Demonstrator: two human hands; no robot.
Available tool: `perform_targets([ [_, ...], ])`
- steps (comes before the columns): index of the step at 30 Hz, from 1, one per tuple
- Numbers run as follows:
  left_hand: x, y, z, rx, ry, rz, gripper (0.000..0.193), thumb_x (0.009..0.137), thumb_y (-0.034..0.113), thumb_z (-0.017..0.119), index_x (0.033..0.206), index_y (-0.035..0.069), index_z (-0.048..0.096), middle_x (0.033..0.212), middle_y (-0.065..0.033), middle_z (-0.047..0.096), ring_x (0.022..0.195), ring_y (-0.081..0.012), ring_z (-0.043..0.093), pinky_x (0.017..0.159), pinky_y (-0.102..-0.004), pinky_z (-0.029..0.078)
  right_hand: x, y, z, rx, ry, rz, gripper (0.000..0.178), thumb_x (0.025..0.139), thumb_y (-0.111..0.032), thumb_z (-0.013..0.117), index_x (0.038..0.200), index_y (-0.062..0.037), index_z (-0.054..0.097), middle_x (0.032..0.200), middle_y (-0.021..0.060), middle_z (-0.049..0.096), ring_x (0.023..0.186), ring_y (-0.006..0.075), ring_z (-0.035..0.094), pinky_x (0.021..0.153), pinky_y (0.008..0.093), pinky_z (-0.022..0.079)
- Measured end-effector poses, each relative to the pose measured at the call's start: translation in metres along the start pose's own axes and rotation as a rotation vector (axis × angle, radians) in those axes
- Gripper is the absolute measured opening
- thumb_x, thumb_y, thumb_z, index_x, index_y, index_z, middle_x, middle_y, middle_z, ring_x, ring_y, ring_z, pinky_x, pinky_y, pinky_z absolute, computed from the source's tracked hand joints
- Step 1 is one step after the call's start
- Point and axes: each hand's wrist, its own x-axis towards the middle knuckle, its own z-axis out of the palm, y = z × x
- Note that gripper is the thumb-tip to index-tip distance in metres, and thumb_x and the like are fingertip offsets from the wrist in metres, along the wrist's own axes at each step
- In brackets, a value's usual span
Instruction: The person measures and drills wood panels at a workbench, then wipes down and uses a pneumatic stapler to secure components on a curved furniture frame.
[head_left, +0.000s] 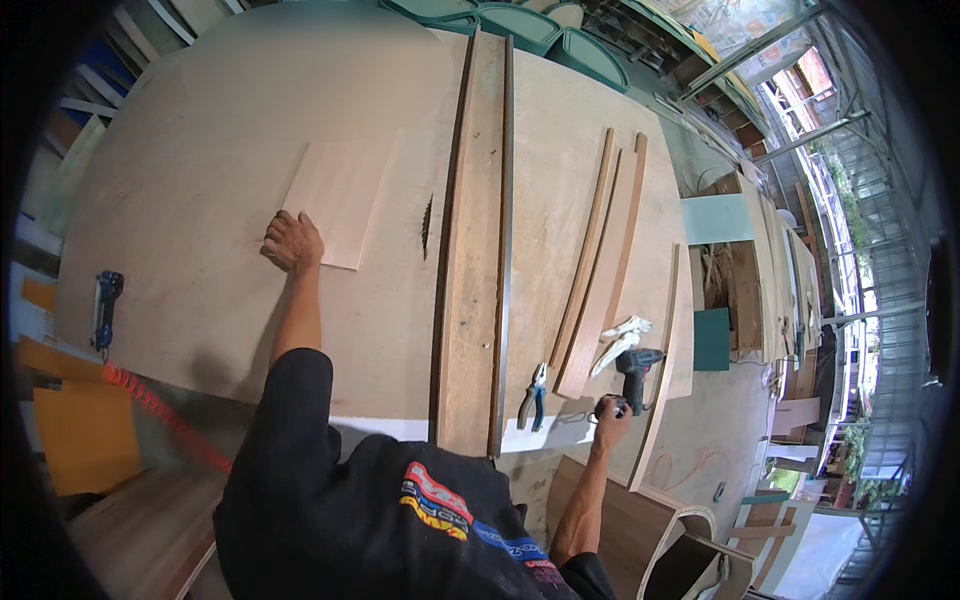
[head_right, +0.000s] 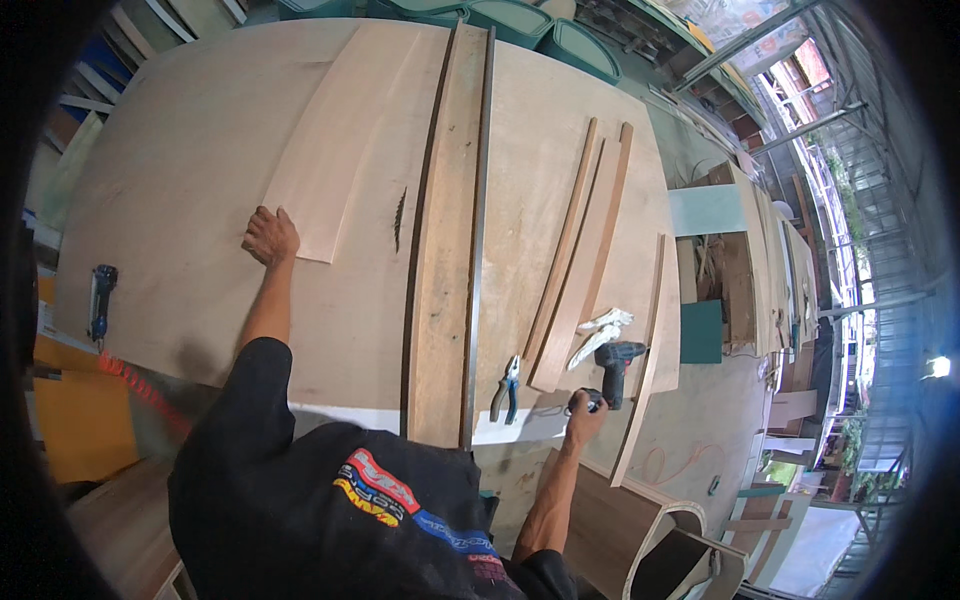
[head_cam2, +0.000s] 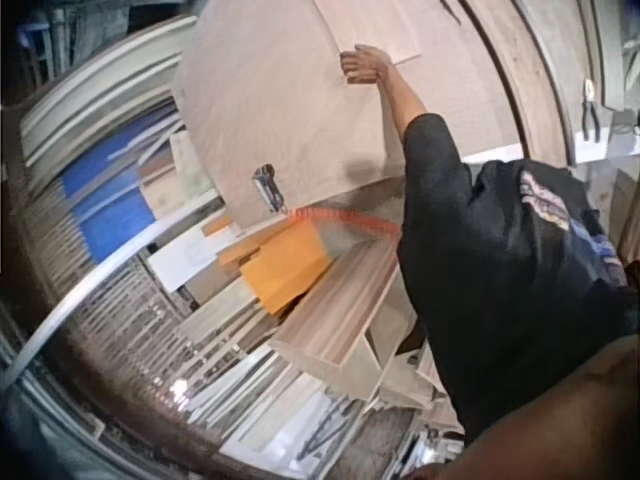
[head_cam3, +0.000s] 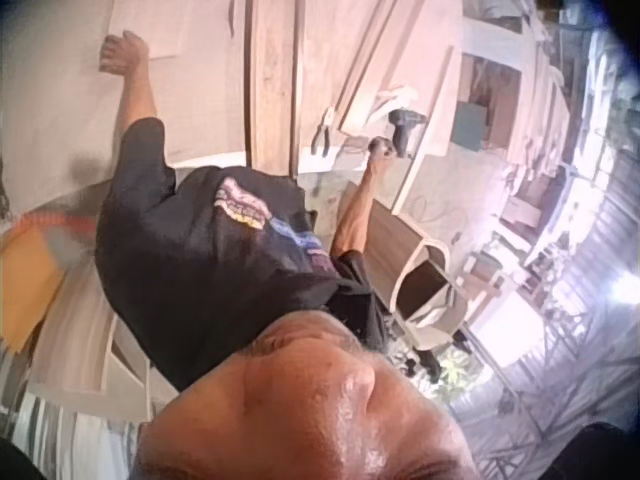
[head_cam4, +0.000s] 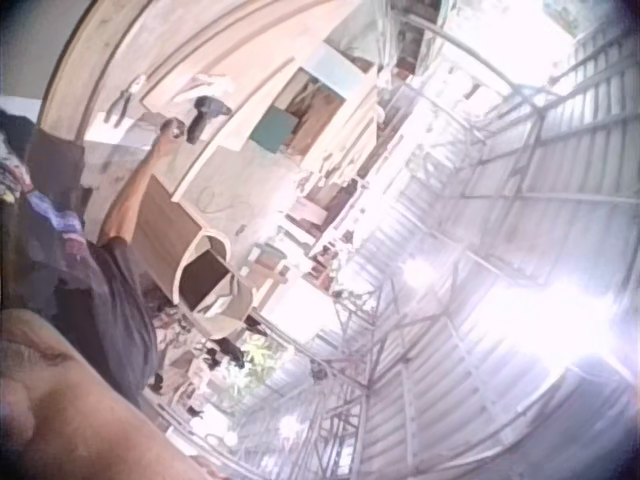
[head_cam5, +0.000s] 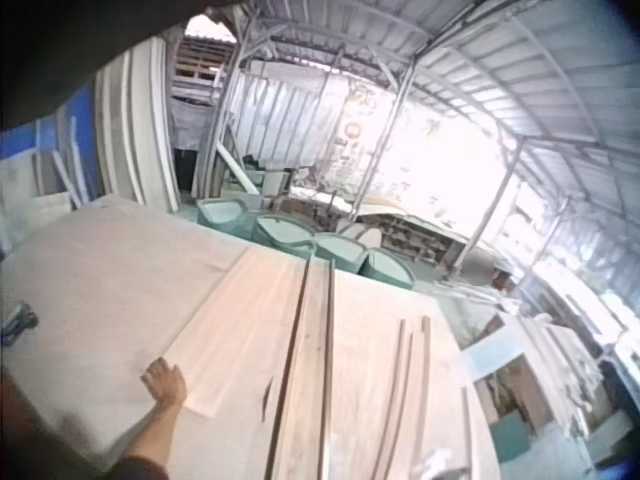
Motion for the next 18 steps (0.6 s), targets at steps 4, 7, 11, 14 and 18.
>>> perform_targets([
  [4, -0.017, -0.07, -0.008, 0.088, -0.044, 0.0, 0.057, 0.104, 0.044, 0.042, 0.144, 0.004, 0.045, 0.136, -0.0169, 0.055, 0.127, -0.0339, 0.05, 0.1, -0.0542, 0.037, -0.03, 0.015, -0.063, 0.709, -0.406, 0.677, 0.04, 0.084, -0.04, 0.059, 0.113, -0.0128, 0.063, 0.104, 0.0103, 0.07, 0.099, 0.0256, 0.067, 0.076, 0.0449, 0.054],
  [7, -0.038, -0.1, -0.019, -0.065, 0.103, 0.037, 0.051, 0.1, 0.035, 0.054, 0.139, 0.002, 0.049, 0.134, -0.0189, 0.056, 0.122, -0.037, 0.053, 0.101, -0.055, 0.038, -0.086, -0.045, -0.062, 1.214, -0.6, 0.837, 0.043, 0.084, -0.033, 0.06, 0.12, -0.0103, 0.061, 0.113, 0.0143, 0.068, 0.106, 0.0361, 0.065, 0.089, 0.0482, 0.052],
  [11, -0.153, -0.069, -0.036, -0.811, -0.063, 0.289, 0.046, 0.094, 0.034, 0.068, 0.126, 0.003, 0.058, 0.119, -0.022, 0.061, 0.114, -0.0395, 0.056, 0.103, -0.048, 0.041, -0.141, -0.142, -0.018, 1.183, -1.008, 0.818, 0.048, 0.083, -0.02, 0.063, 0.129, -0.0119, 0.051, 0.12, 0.0145, 0.064, 0.113, 0.0367, 0.063, 0.096, 0.0484, 0.05],
  [14, -0.253, -0.011, -0.177, -1.401, -1.061, 0.156, 0.064, 0.095, 0.053, 0.064, 0.131, 0.0, 0.058, 0.134, -0.017, 0.06, 0.125, -0.0236, 0.055, 0.108, -0.0359, 0.04, -0.17, -0.171, 0.034, 1.073, -1.157, 0.657, 0.054, 0.085, -0.003, 0.062, 0.135, -0.0123, 0.044, 0.123, 0.0124, 0.062, 0.114, 0.0284, 0.063, 0.095, 0.0415, 0.051],
  [18, -0.284, -0.02, -0.206, -1.327, -0.91, 0.319, 0.062, 0.101, 0.052, 0.054, 0.13, -0.002, 0.06, 0.128, -0.0162, 0.065, 0.112, -0.0245, 0.063, 0.099, -0.033, 0.047, -0.207, -0.235, 0.086, 1.047, -1.252, 0.415, 0.048, 0.094, -0.001, 0.058, 0.138, -0.012, 0.044, 0.119, 0.0088, 0.058, 0.101, 0.0156, 0.059, 0.089, 0.0345, 0.05],
])
